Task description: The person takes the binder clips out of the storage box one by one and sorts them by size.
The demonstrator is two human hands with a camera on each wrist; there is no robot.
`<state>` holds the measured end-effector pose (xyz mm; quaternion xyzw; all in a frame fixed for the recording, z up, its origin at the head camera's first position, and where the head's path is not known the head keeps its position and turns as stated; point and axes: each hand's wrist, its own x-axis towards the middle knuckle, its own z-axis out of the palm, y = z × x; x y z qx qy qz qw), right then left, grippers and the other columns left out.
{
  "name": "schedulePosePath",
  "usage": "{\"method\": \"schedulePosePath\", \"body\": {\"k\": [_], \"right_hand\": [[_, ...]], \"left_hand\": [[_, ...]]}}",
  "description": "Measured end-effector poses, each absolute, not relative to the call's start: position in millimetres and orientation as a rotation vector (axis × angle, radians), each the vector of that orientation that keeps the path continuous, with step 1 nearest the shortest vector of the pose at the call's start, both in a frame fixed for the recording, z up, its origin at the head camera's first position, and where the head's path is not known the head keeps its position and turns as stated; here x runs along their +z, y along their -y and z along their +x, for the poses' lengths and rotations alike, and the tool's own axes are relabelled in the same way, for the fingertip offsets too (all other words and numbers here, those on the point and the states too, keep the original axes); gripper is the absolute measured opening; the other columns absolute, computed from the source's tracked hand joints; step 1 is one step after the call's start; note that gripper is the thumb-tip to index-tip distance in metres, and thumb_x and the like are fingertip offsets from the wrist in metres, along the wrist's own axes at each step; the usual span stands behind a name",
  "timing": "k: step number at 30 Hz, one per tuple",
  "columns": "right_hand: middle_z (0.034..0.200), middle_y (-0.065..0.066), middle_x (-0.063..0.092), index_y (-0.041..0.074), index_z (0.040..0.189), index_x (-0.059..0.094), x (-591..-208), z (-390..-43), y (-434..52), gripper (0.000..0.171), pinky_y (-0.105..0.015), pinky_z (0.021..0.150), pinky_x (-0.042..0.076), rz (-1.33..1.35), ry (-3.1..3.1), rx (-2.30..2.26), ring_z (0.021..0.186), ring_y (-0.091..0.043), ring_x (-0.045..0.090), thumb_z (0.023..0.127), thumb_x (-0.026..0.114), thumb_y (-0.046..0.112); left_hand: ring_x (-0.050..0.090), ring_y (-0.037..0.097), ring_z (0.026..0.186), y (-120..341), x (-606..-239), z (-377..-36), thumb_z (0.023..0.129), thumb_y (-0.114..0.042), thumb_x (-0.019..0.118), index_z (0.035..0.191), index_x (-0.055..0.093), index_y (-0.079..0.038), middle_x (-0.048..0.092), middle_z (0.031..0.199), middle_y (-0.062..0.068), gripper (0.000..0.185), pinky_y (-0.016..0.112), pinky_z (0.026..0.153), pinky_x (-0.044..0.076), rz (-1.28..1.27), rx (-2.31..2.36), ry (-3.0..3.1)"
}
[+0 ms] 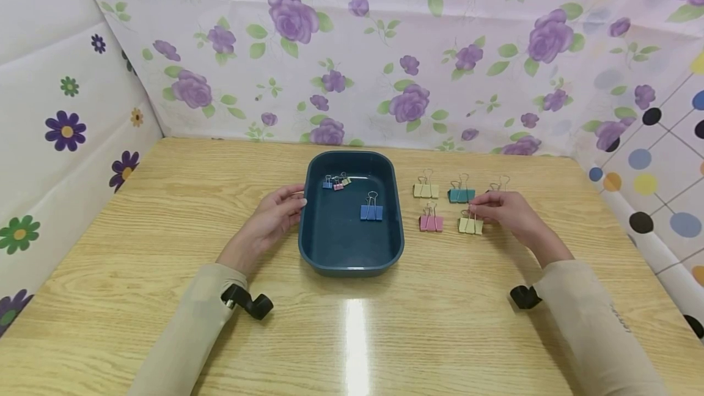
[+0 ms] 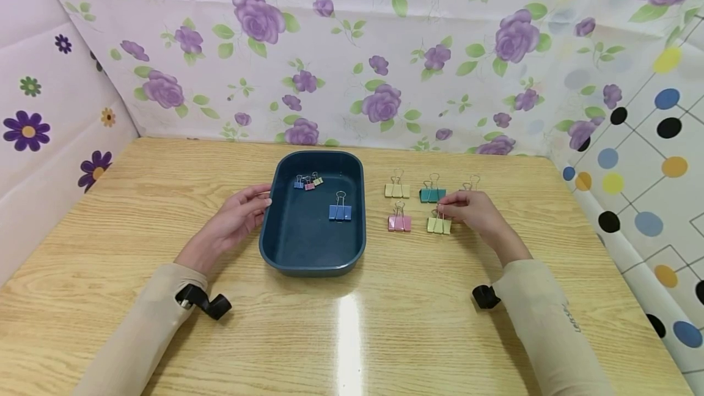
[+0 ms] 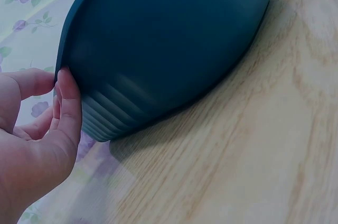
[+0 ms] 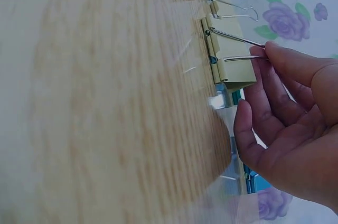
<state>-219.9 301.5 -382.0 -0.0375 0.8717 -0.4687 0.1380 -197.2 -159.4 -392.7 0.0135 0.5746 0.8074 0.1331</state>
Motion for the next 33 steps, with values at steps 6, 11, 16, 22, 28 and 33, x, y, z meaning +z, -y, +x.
{"method": "schedulePosePath", "body": {"k": [6,11,16,22,28,33], "right_hand": [[0.115,-0.013,0.066,-0.004,0.126,0.057,-380,-220,-301,0.048,-0.032,0.082,0.051,-0.119,-2.501,-1.354,0.097,-0.015,0.065,0.095,0.063,0.032],[0.123,-0.02,0.061,-0.003,0.132,0.053,-373,-220,-302,0.053,-0.035,0.09,0.049,-0.109,-2.511,-1.335,0.104,-0.023,0.064,0.096,0.061,0.035],[0.133,-0.022,0.051,-0.003,0.134,0.051,-364,-220,-303,0.052,-0.048,0.099,0.042,-0.088,-2.554,-1.324,0.117,-0.036,0.052,0.098,0.057,0.035],[0.132,-0.019,0.053,-0.003,0.134,0.05,-351,-219,-299,0.054,-0.048,0.101,0.041,-0.082,-2.606,-1.371,0.114,-0.03,0.055,0.098,0.057,0.037],[0.128,-0.01,0.058,0.0,0.133,0.053,-336,-216,-280,0.056,-0.046,0.098,0.043,-0.141,-2.592,-1.396,0.105,-0.014,0.058,0.095,0.06,0.041],[0.127,-0.017,0.058,0.001,0.129,0.056,-330,-214,-252,0.049,-0.051,0.1,0.04,-0.224,-2.516,-1.403,0.112,-0.029,0.055,0.095,0.063,0.036]], "left_hand": [[0.06,0.011,0.084,160,-394,-197,0.097,0.008,0.045,0.138,0.033,0.011,0.059,0.1,0.005,0.043,0.022,0.074,0.051,0.051,2.348,-1.664],[0.061,0.011,0.083,161,-394,-197,0.097,0.008,0.046,0.137,0.035,0.009,0.06,0.1,0.004,0.042,0.023,0.073,0.052,0.042,2.343,-1.676],[0.061,0.011,0.084,160,-392,-197,0.098,0.006,0.047,0.137,0.037,0.008,0.061,0.103,0.005,0.041,0.023,0.073,0.052,0.044,2.338,-1.678],[0.06,0.012,0.086,159,-391,-197,0.097,0.005,0.048,0.139,0.036,0.009,0.06,0.104,0.007,0.043,0.024,0.074,0.052,0.042,2.329,-1.686],[0.06,0.011,0.085,159,-392,-197,0.098,0.006,0.046,0.14,0.034,0.01,0.06,0.102,0.005,0.044,0.023,0.074,0.052,0.048,2.33,-1.679],[0.06,0.011,0.085,160,-392,-197,0.098,0.007,0.045,0.14,0.033,0.011,0.06,0.099,0.004,0.044,0.023,0.074,0.052,0.048,2.337,-1.675]]}}
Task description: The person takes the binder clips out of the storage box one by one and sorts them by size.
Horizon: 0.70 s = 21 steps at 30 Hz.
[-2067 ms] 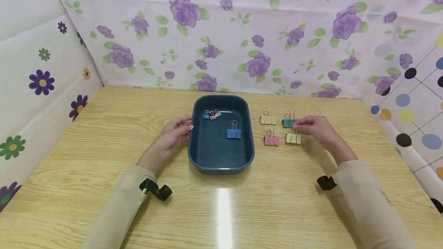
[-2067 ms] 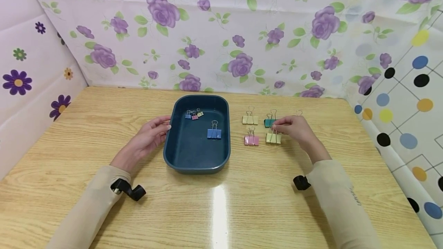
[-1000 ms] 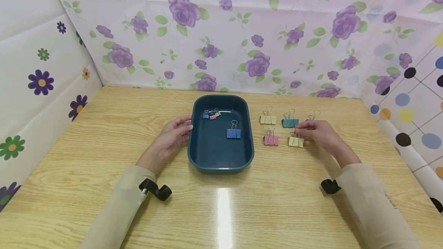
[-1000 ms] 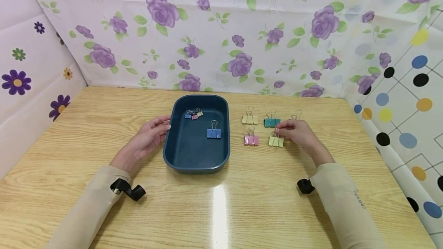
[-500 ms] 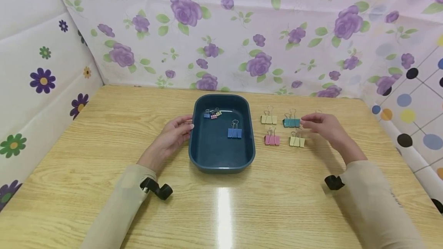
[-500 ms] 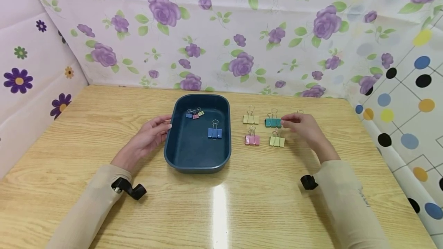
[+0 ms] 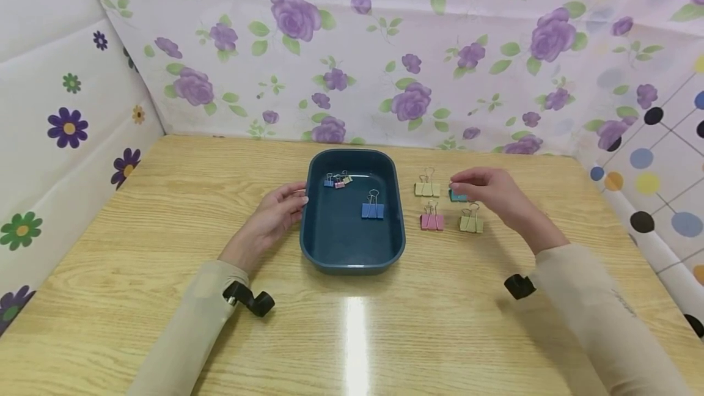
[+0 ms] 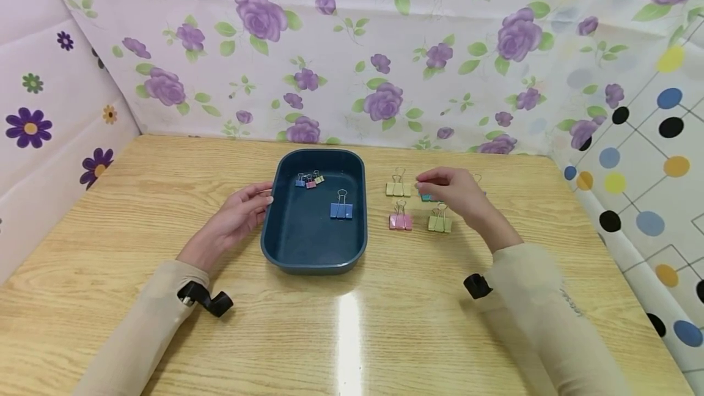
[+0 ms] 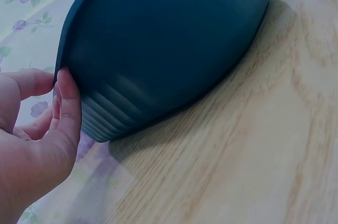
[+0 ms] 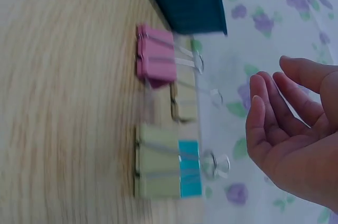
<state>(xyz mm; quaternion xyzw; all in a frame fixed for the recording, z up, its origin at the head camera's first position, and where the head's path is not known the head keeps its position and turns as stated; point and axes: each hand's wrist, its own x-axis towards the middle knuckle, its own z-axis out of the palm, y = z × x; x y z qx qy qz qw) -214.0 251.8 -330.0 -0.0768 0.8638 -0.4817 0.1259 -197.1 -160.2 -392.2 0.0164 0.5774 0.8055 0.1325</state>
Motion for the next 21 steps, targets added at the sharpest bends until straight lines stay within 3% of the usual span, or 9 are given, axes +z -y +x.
{"method": "schedulePosePath", "body": {"k": [11,17,21], "right_hand": [[0.116,-0.021,0.064,-0.003,0.122,0.06,-330,-222,-193,0.033,-0.051,0.096,0.044,-0.364,-2.412,-1.41,0.11,-0.037,0.058,0.097,0.061,0.019],[0.11,-0.015,0.067,0.001,0.119,0.064,-327,-229,-168,0.03,-0.05,0.094,0.046,-0.391,-2.448,-1.366,0.109,-0.035,0.059,0.096,0.062,0.02],[0.105,-0.009,0.069,0.004,0.115,0.068,-326,-236,-152,0.027,-0.046,0.086,0.048,-0.387,-2.485,-1.33,0.103,-0.032,0.061,0.095,0.064,0.022]], "left_hand": [[0.061,0.011,0.084,160,-394,-198,0.098,0.006,0.046,0.137,0.037,0.009,0.061,0.101,0.005,0.041,0.023,0.074,0.052,0.049,2.337,-1.667],[0.06,0.011,0.083,160,-393,-197,0.097,0.007,0.046,0.135,0.039,0.008,0.061,0.1,0.005,0.039,0.022,0.073,0.052,0.038,2.346,-1.664],[0.06,0.011,0.083,160,-393,-197,0.097,0.007,0.046,0.135,0.038,0.008,0.061,0.098,0.004,0.039,0.022,0.073,0.051,0.029,2.354,-1.657]]}}
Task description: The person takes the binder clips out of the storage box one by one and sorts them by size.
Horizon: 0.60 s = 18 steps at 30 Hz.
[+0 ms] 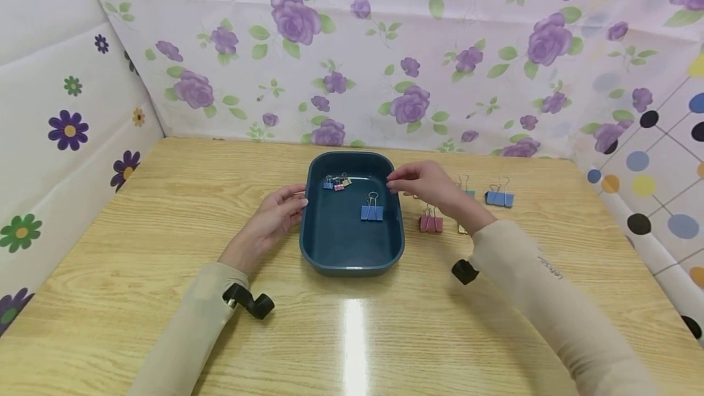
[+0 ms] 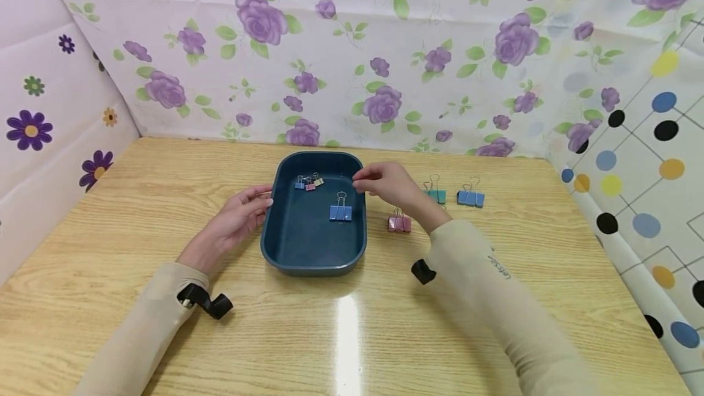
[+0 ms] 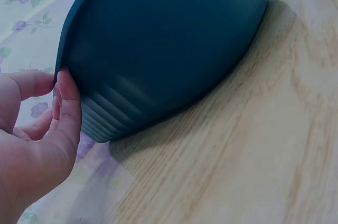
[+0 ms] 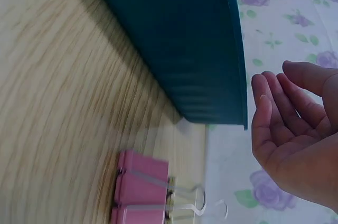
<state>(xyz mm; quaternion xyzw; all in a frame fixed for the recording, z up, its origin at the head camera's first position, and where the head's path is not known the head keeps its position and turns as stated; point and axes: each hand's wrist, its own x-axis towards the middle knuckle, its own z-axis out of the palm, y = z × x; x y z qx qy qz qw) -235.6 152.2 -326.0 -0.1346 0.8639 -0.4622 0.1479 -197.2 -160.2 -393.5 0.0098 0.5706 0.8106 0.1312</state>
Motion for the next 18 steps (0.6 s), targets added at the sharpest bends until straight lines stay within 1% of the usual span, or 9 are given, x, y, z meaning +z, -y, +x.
{"method": "schedulePosePath", "body": {"k": [5,7,10,14,18], "right_hand": [[0.104,-0.008,0.069,0.004,0.112,0.069,-327,-242,-135,0.025,-0.04,0.085,0.05,-0.399,-2.515,-1.307,0.099,-0.026,0.063,0.095,0.064,0.021],[0.104,-0.009,0.068,0.002,0.112,0.069,-328,-243,-130,0.025,-0.04,0.087,0.05,-0.415,-2.524,-1.301,0.1,-0.027,0.062,0.095,0.064,0.019],[0.102,-0.009,0.069,0.003,0.11,0.07,-329,-245,-125,0.023,-0.039,0.089,0.048,-0.419,-2.545,-1.287,0.101,-0.029,0.062,0.094,0.065,0.019],[0.101,-0.01,0.069,0.003,0.107,0.071,-331,-247,-123,0.02,-0.041,0.095,0.046,-0.407,-2.555,-1.299,0.1,-0.029,0.063,0.094,0.065,0.017],[0.1,-0.01,0.069,0.003,0.105,0.072,-333,-249,-121,0.019,-0.041,0.093,0.047,-0.41,-2.585,-1.282,0.097,-0.027,0.063,0.094,0.065,0.015]], "left_hand": [[0.06,0.01,0.082,160,-394,-197,0.097,0.007,0.046,0.136,0.037,0.008,0.061,0.098,0.002,0.04,0.022,0.073,0.051,0.034,2.353,-1.653],[0.06,0.01,0.083,160,-394,-197,0.097,0.006,0.047,0.136,0.037,0.008,0.061,0.098,0.002,0.04,0.022,0.073,0.051,0.031,2.35,-1.657],[0.061,0.01,0.083,160,-393,-197,0.097,0.006,0.047,0.137,0.037,0.008,0.061,0.099,0.003,0.041,0.022,0.074,0.052,0.027,2.345,-1.66],[0.06,0.01,0.083,160,-393,-198,0.097,0.006,0.047,0.137,0.037,0.008,0.06,0.099,0.003,0.041,0.023,0.074,0.051,0.033,2.343,-1.659],[0.06,0.011,0.083,161,-394,-198,0.098,0.006,0.046,0.138,0.036,0.009,0.06,0.1,0.003,0.042,0.022,0.074,0.051,0.034,2.339,-1.666]]}}
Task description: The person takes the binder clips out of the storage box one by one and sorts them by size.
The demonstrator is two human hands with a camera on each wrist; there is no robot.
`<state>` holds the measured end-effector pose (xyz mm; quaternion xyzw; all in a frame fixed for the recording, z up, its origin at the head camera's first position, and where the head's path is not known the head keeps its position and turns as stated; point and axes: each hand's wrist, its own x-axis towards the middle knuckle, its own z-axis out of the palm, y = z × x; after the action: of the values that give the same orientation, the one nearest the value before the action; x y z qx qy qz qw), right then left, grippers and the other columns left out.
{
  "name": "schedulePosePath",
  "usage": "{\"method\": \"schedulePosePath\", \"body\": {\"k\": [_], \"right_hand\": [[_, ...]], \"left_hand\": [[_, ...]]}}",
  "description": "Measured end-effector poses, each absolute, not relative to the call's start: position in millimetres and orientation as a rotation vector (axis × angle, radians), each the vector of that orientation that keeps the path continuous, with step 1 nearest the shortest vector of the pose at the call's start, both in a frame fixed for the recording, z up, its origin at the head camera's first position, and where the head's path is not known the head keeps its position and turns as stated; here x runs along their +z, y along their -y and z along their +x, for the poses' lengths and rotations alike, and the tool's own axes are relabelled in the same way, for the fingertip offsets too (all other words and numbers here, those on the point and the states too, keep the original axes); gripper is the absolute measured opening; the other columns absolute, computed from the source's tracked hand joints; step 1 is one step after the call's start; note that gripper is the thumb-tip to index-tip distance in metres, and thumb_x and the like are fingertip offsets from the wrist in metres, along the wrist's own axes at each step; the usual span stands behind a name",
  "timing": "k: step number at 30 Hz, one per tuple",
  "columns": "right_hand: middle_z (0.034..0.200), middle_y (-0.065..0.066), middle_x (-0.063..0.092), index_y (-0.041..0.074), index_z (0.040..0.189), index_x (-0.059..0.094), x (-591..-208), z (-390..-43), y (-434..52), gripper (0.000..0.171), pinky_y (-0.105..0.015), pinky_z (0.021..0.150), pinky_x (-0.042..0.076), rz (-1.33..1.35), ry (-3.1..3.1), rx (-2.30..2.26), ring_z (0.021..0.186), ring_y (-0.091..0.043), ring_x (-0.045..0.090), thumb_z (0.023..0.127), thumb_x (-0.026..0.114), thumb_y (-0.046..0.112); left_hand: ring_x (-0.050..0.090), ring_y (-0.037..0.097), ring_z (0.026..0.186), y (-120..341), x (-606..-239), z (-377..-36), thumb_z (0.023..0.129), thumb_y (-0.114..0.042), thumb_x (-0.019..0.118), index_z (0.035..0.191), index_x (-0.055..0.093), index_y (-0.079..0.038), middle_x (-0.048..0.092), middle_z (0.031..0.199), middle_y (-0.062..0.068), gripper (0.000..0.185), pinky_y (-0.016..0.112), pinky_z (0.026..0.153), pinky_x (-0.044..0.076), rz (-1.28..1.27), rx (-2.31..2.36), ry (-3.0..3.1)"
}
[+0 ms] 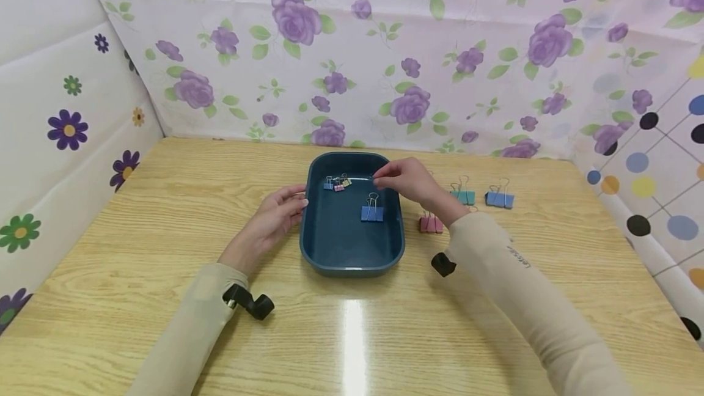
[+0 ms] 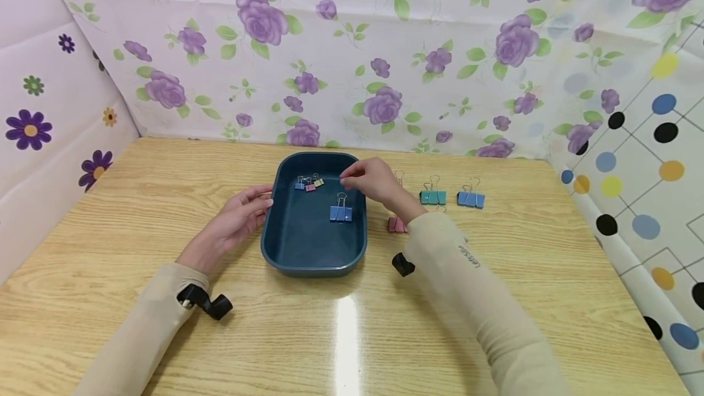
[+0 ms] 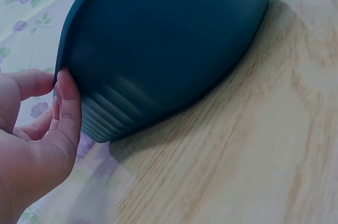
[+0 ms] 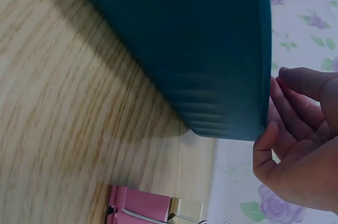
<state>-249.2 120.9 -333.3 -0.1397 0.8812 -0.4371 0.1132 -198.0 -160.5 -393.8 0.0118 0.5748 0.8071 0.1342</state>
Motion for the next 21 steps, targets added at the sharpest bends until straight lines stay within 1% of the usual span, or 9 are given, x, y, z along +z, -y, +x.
{"method": "schedulePosePath", "body": {"k": [6,10,15,21], "right_hand": [[0.103,-0.01,0.068,0.001,0.107,0.071,-336.4,-250.5,-118.9,0.02,-0.038,0.087,0.05,-0.464,-2.619,-1.242,0.095,-0.024,0.061,0.093,0.066,0.013],[0.103,-0.01,0.068,0.001,0.107,0.071,-337.5,-250.8,-117.0,0.02,-0.038,0.085,0.05,-0.488,-2.661,-1.186,0.095,-0.023,0.061,0.092,0.066,0.013],[0.104,-0.009,0.069,0.002,0.109,0.071,-335.9,-250.8,-112.2,0.021,-0.037,0.085,0.051,-0.508,-2.689,-1.1,0.096,-0.023,0.061,0.092,0.066,0.013],[0.103,-0.008,0.07,0.002,0.109,0.071,-334.4,-250.4,-111.9,0.021,-0.037,0.086,0.051,-0.524,-2.71,-1.047,0.097,-0.023,0.062,0.092,0.067,0.013]], "left_hand": [[0.059,0.01,0.082,160.6,-392.8,-197.6,0.098,0.006,0.046,0.139,0.034,0.01,0.06,0.098,0.003,0.043,0.022,0.074,0.051,0.036,2.337,-1.668],[0.059,0.01,0.083,160.6,-391.7,-196.9,0.098,0.006,0.046,0.139,0.035,0.01,0.059,0.098,0.003,0.043,0.022,0.073,0.051,0.036,2.342,-1.67],[0.059,0.011,0.084,161.0,-390.7,-196.0,0.098,0.006,0.047,0.138,0.037,0.008,0.059,0.101,0.005,0.042,0.023,0.073,0.051,0.019,2.349,-1.661],[0.059,0.012,0.086,159.6,-391.4,-196.4,0.098,0.005,0.047,0.139,0.036,0.007,0.059,0.105,0.006,0.043,0.023,0.074,0.051,0.016,2.338,-1.656]]}}
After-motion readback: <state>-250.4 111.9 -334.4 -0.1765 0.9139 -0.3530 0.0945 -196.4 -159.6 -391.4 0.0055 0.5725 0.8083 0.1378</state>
